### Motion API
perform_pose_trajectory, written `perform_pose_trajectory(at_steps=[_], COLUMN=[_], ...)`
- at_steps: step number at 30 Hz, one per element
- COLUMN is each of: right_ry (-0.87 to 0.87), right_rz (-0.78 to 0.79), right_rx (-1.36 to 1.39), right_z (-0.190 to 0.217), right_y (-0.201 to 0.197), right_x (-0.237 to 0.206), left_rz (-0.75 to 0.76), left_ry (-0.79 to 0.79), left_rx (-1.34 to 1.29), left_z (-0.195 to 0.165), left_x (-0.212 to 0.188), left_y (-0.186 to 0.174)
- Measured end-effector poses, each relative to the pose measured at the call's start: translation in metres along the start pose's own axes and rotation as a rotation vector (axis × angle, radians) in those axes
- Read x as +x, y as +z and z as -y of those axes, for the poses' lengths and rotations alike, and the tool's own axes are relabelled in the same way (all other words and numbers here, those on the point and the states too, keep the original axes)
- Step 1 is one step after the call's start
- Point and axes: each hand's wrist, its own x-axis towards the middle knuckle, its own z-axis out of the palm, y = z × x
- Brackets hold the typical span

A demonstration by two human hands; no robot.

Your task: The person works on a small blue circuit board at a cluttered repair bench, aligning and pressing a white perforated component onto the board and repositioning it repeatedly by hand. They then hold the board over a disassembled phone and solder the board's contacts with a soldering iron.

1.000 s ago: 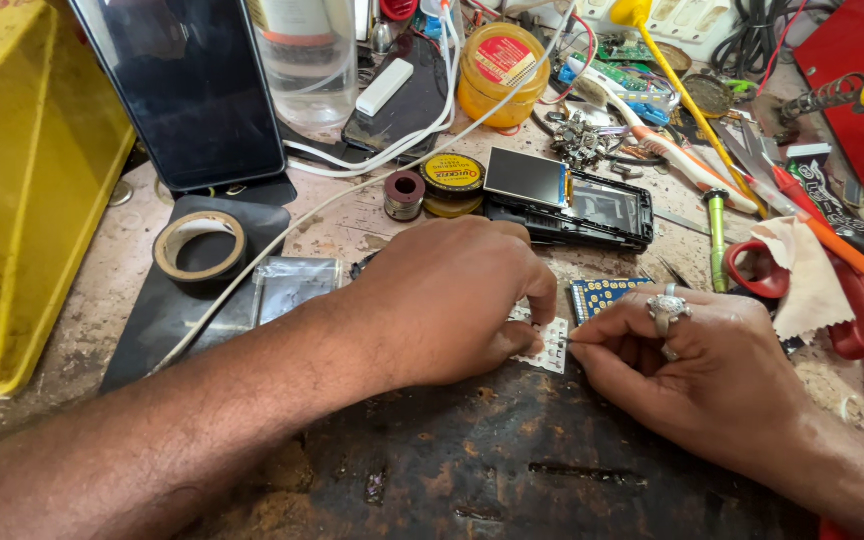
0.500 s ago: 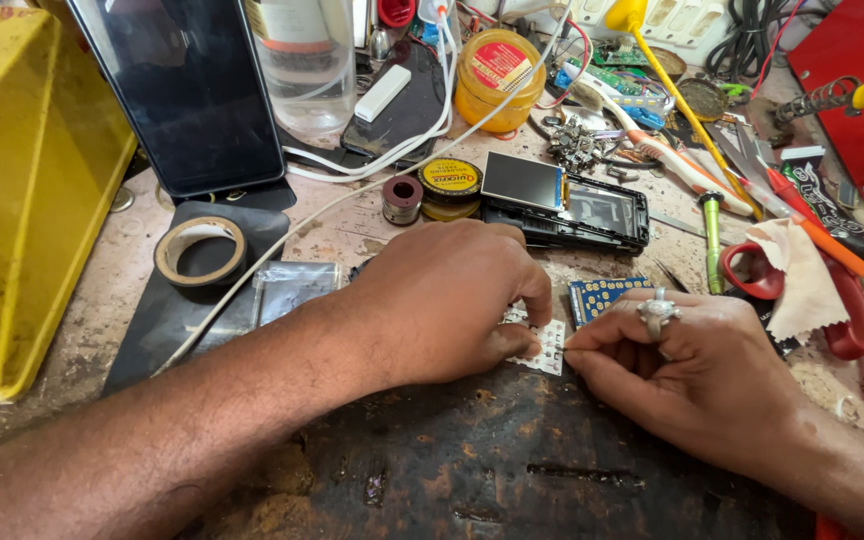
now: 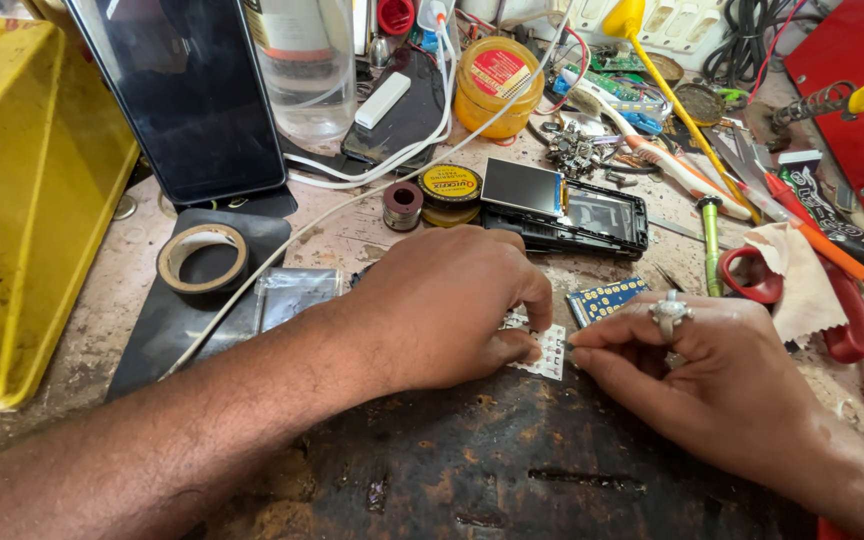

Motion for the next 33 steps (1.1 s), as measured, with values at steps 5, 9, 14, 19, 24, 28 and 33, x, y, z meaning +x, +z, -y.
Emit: perform_pose_trajectory(at_steps=[5, 9, 14, 19, 24, 28, 33], right_ry=[0.128, -0.058, -0.077, -0.141, -0.060, -0.144, 0.003], right_rz=[0.052, 0.026, 0.022, -0.017, 0.060, 0.021, 0.031], right_rx=[-0.080, -0.032, -0.006, -0.007, -0.036, 0.012, -0.093], right_z=[-0.006, -0.007, -0.002, 0.004, 0.000, -0.009, -0.014], right_y=[0.005, 0.004, 0.003, 0.006, 0.003, 0.007, 0.009], right_x=[-0.002, 0.000, 0.001, 0.003, 0.003, -0.001, 0.002], left_rz=[-0.025, -0.021, -0.012, -0.024, -0.038, -0.028, -0.016], left_ry=[0.032, 0.031, 0.027, 0.044, 0.051, 0.047, 0.037], left_rx=[-0.001, 0.000, 0.001, 0.003, -0.011, -0.005, -0.006], left_z=[0.001, 0.001, 0.002, 0.002, 0.003, 0.002, 0.002], left_x=[-0.001, -0.001, -0.001, -0.001, 0.000, 0.000, -0.001], left_y=[0.001, 0.001, 0.000, 0.001, 0.002, 0.002, 0.001])
